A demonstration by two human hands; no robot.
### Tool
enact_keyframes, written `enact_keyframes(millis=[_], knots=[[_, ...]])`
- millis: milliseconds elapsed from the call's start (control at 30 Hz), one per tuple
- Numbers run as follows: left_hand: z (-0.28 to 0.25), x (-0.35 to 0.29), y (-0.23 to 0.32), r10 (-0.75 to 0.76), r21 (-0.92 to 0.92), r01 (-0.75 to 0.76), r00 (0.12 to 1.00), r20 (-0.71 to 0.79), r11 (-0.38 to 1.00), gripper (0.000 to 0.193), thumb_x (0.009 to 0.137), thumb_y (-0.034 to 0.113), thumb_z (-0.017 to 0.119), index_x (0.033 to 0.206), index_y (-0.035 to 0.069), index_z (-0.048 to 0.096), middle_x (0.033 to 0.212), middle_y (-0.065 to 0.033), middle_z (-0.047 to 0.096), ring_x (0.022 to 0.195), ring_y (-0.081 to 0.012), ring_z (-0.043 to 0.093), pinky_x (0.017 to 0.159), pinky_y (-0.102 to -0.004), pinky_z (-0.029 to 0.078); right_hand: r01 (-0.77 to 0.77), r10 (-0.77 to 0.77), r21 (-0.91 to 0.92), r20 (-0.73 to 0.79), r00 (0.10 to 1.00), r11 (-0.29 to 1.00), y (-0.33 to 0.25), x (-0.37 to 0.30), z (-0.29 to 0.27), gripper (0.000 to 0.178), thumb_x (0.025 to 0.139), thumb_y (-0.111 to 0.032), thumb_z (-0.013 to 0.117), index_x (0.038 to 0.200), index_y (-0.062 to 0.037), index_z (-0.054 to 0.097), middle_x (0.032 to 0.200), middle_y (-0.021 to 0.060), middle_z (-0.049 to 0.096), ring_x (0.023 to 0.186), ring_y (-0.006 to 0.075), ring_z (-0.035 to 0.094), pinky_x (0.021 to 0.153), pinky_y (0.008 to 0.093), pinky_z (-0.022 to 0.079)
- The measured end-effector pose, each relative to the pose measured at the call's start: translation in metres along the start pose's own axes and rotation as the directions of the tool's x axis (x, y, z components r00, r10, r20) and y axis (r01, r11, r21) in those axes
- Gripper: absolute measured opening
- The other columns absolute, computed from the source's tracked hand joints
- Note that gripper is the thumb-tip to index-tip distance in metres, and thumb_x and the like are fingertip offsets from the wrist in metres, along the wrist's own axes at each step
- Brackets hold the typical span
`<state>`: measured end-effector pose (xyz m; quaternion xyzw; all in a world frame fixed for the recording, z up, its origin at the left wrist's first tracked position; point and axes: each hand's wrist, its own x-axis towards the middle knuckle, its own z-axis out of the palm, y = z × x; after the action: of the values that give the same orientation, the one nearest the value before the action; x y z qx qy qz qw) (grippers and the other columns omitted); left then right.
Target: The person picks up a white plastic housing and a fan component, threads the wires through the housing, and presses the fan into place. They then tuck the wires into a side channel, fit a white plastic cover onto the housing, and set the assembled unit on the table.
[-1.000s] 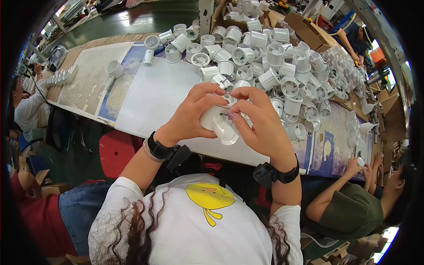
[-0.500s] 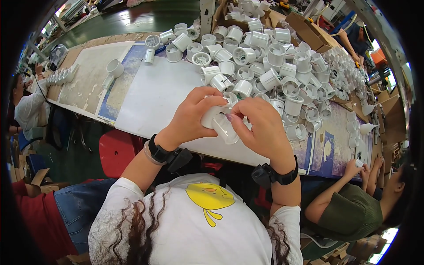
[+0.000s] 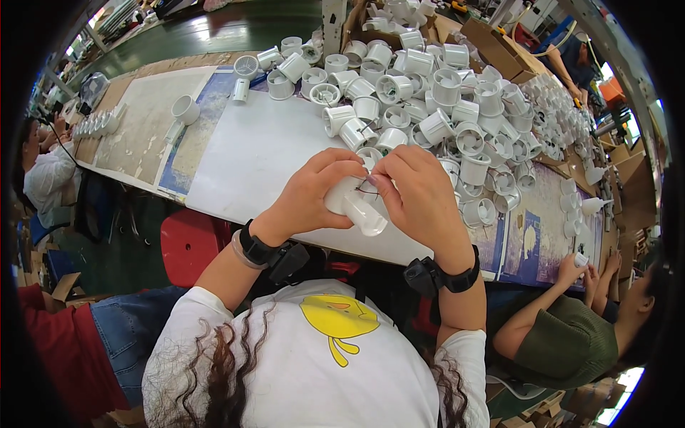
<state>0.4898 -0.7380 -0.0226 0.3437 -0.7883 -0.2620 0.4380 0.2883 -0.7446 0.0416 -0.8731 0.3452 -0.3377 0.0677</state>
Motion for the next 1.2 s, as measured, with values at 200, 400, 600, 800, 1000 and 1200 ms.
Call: enact_keyframes(millis=[200,400,600,800,1000,1200], knots=[[0.000,-0.004,-0.003,0.038,-0.089,-0.035,0.999,0.038,0.995,0.063,0.058,0.014,0.086,0.113,0.010,0.056,0.118,-0.0117,0.055,0.105,-0.0269,0.057,0.090,-0.0349,0.047,-0.129,0.125,0.215,0.031,0.992,0.968,0.001,-0.004,0.004,0.006,0.082,-0.003,0.065,0.086,-0.0011,0.061,0.080,0.0086,0.058,0.071,0.0232,0.056,0.065,0.0326,0.045],[0.000,-0.005,-0.002,0.056,-0.184,-0.052,0.998,0.016,0.982,0.063,0.059,0.013,0.086,0.114,0.011,0.055,0.117,-0.0111,0.056,0.106,-0.0257,0.056,0.092,-0.0347,0.046,-0.229,0.231,0.531,0.062,0.971,0.816,0.014,-0.015,0.009,0.007,0.088,-0.006,0.063,0.091,0.0002,0.061,0.085,0.0051,0.061,0.077,0.0121,0.055,0.071,0.0261,0.045],[0.003,-0.007,-0.001,0.045,-0.249,-0.033,0.998,0.044,0.968,0.063,0.062,0.013,0.086,0.116,0.011,0.054,0.120,-0.0110,0.053,0.109,-0.0240,0.055,0.093,-0.0341,0.044,-0.339,0.407,0.772,0.115,0.906,0.537,0.027,-0.025,0.034,0.008,0.088,-0.005,0.060,0.095,-0.0005,0.060,0.088,0.0048,0.060,0.086,0.0122,0.055,0.079,0.0244,0.043],[0.004,-0.009,-0.003,0.017,-0.279,-0.017,1.000,-0.001,0.960,0.069,0.061,0.012,0.087,0.120,0.012,0.050,0.125,-0.0119,0.050,0.112,-0.0239,0.053,0.095,-0.0343,0.043,-0.160,0.214,0.749,0.026,0.977,0.643,0.024,-0.022,0.037,0.016,0.083,-0.001,0.060,0.099,-0.0021,0.062,0.102,0.0075,0.058,0.100,0.0178,0.054,0.092,0.0297,0.039],[0.005,-0.009,0.002,0.008,-0.272,-0.009,1.000,-0.003,0.962,0.068,0.062,0.010,0.082,0.121,0.010,0.049,0.123,-0.0121,0.050,0.113,-0.0262,0.052,0.097,-0.0352,0.042,-0.081,0.115,0.696,-0.003,0.993,0.714,0.019,-0.021,0.030,0.022,0.078,0.000,0.063,0.099,-0.0042,0.063,0.109,0.0082,0.056,0.105,0.0208,0.052,0.096,0.0334,0.038],[0.007,-0.010,0.001,-0.008,-0.320,-0.006,0.999,-0.043,0.947,0.067,0.061,0.010,0.080,0.121,0.009,0.049,0.120,-0.0124,0.052,0.112,-0.0272,0.053,0.097,-0.0352,0.042,-0.047,0.103,0.599,-0.059,0.993,0.799,0.010,-0.021,0.032,0.020,0.072,-0.001,0.071,0.090,-0.0089,0.068,0.109,0.0076,0.056,0.104,0.0224,0.053,0.094,0.0343,0.040]])
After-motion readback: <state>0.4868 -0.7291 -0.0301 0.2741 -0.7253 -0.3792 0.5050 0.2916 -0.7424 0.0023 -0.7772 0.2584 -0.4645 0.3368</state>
